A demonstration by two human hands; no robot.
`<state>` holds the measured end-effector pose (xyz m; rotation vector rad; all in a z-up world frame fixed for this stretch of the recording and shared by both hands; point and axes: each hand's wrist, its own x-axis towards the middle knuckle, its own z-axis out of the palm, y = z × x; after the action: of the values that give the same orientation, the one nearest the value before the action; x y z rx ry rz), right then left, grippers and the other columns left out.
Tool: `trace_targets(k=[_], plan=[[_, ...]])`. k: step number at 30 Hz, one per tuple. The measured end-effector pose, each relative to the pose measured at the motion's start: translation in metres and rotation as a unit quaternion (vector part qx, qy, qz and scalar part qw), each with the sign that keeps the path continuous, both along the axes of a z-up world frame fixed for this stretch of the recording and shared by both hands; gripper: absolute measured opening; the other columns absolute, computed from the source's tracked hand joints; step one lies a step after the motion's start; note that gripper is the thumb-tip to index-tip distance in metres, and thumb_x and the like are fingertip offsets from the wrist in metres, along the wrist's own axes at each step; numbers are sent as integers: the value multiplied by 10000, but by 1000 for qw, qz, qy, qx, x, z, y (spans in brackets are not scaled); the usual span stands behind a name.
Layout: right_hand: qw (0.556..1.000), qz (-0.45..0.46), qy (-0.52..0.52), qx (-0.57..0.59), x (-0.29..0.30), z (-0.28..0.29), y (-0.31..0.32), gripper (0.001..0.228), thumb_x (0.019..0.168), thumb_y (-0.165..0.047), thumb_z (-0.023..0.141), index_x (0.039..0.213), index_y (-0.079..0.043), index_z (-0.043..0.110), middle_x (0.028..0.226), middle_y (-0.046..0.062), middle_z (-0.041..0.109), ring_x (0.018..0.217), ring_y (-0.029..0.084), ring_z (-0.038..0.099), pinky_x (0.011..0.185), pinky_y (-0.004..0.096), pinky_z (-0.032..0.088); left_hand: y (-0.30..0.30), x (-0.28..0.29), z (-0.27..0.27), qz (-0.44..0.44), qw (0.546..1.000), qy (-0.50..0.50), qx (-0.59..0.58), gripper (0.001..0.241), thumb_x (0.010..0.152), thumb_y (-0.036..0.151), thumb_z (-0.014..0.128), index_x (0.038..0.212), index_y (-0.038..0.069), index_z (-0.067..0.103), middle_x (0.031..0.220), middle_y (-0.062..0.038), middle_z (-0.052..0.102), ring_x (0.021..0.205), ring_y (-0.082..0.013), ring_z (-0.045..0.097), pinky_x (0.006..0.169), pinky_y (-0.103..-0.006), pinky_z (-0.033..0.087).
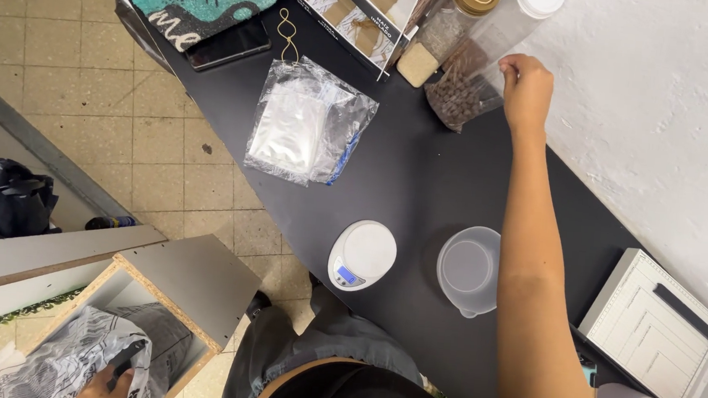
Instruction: Bagging and weighing bulk items from a crate using a scoop and a digital scale
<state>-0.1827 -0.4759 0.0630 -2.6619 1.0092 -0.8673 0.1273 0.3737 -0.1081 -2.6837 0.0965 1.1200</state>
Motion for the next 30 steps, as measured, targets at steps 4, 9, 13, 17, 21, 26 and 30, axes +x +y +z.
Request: trace_targets(k=[4,9,13,17,21,26,30], plan=[[1000,-1,-2,-11,6,0,-6,139,978,64,625,1017,-14,733,1024,119,751,942,302,688,813,405,551,1,0,-7,-17,999,-33,-11,601,950,611,565,1361,200,717,1118,-90,820,1038,-273,760,951,-357,556],[998,3,-5,-61,8,-4,-14,131,940,62,678,1004,-35,738,1002,100,752,918,302,690,819,407,528,8,1,-19,-16,998,-48,-27,694,910,649,579,1395,169,706,1312,-87,752,1185,-283,705,1039,-383,517],[1000,10,6,-29,13,-1,-1,137,964,72,641,1017,-20,728,1009,119,741,914,311,687,808,417,532,1,5,-9,23,999,-3,26,707,918,700,515,1451,254,644,1281,-52,779,1155,-280,724,1052,-379,516],[989,-21,-49,-137,48,28,55,250,900,32,621,1140,-32,638,1127,164,607,995,379,553,893,473,416,5,5,-6,11,1000,19,8,698,931,671,507,1446,217,637,1284,-71,766,1165,-295,719,1029,-418,548],[994,58,-54,-72,106,-15,102,255,864,-3,578,1087,-67,683,1024,126,656,981,347,573,922,449,412,-9,1,28,75,995,63,-11,529,974,571,545,1321,217,730,1263,-81,760,1168,-304,710,1023,-425,544],[966,205,43,152,190,-123,149,491,931,-230,677,1377,-61,559,1391,168,563,1275,344,528,1105,432,380,-68,-16,119,62,997,40,-20,601,1034,571,439,887,52,704,992,-186,782,984,-360,752,843,-430,548],[927,153,244,239,227,-137,182,973,835,-478,784,1600,-198,253,1576,112,421,1371,394,391,1104,542,296,-70,-39,112,-67,965,-183,-173,339,997,454,558,940,155,707,929,-89,717,762,-342,713,636,-489,561]])
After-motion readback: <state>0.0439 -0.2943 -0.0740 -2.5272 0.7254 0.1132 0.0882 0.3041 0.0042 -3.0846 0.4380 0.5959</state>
